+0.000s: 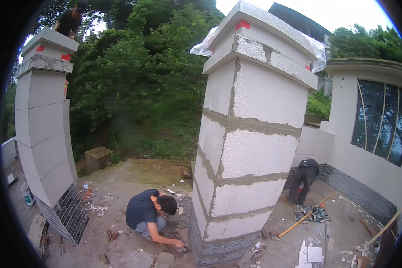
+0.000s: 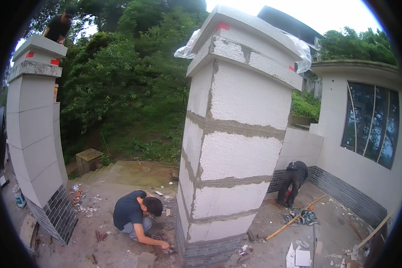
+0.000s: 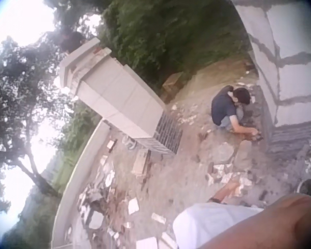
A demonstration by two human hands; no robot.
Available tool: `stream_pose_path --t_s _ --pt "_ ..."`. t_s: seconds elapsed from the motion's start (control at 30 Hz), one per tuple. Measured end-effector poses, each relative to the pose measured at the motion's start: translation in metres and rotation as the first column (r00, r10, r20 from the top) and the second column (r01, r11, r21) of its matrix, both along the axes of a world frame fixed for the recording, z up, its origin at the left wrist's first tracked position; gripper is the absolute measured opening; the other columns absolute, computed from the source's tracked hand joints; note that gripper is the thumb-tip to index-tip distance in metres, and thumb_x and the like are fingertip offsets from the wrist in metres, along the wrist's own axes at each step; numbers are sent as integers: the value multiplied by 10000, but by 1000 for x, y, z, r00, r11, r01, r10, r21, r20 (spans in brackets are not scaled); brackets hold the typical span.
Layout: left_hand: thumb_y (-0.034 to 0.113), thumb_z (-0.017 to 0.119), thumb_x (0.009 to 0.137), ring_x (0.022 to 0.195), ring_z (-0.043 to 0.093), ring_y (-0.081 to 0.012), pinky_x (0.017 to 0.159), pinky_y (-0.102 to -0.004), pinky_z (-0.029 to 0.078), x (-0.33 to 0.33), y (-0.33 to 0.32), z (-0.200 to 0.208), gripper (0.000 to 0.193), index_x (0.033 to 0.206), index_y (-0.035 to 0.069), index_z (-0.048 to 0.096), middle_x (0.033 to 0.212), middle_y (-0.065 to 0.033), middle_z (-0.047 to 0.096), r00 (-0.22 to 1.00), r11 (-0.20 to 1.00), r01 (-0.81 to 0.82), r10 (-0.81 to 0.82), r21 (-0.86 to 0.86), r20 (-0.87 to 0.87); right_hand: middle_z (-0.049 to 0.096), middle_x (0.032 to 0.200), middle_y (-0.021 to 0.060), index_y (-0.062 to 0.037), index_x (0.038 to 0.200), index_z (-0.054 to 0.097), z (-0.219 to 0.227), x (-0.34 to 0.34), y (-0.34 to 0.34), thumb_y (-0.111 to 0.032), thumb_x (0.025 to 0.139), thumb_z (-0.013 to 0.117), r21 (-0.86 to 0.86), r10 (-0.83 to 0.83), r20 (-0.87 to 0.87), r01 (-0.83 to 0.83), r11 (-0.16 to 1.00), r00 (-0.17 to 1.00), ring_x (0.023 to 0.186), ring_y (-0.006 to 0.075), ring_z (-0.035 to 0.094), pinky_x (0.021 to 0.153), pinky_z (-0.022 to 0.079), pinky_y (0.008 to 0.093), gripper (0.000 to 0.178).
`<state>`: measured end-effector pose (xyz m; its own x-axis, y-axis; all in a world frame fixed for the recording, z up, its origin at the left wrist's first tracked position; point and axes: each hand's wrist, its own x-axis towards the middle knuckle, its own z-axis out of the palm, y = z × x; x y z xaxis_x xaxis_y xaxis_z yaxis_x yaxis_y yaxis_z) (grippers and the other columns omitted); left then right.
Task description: Applying mortar and smoothing it onto a structural column using a trowel and plastering tool.
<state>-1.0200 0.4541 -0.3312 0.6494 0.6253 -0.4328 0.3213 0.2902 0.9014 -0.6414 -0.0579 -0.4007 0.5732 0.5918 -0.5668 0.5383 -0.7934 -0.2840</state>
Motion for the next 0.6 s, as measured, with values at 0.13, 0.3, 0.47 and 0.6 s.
stream_pose_path --t_s 0.13,0.3,0.47,0.6 --pt "-7 630 784 878 627 -202 744 -351 529 1 -25 42 524 1286 -32 481 1020 -112 635 993 995 -97 98 20 -68 662 1141 175 -71 1170 652 -13 46 7 -310 872 560 -88 71 -57 -76 993 996 1077 345 610 868 475 455 393" --pt "8 672 775 841 620 -177 738 -334 515 10 -73 111 448 1200 -11 533 957 -76 635 955 968 -244 251 60 -161 670 1043 180 -72 1059 672 -53 114 1 -306 850 569 114 269 -19 -265 957 963 989 365 619 816 478 469 330" --pt "24 715 765 804 612 -153 733 -316 501 35 -144 125 373 1114 9 585 894 -40 636 874 915 -402 394 34 -285 678 944 186 -74 947 691 -103 199 -23 -303 828 577 318 456 21 -438 841 890 901 386 629 763 480 483 282" --pt "1 668 750 826 635 -181 760 -328 520 64 -186 101 347 1089 -4 592 923 -55 655 859 889 -458 448 23 -248 683 885 189 -75 880 703 -130 242 -77 -301 815 583 415 505 -3 -459 786 863 848 398 634 732 481 491 265"
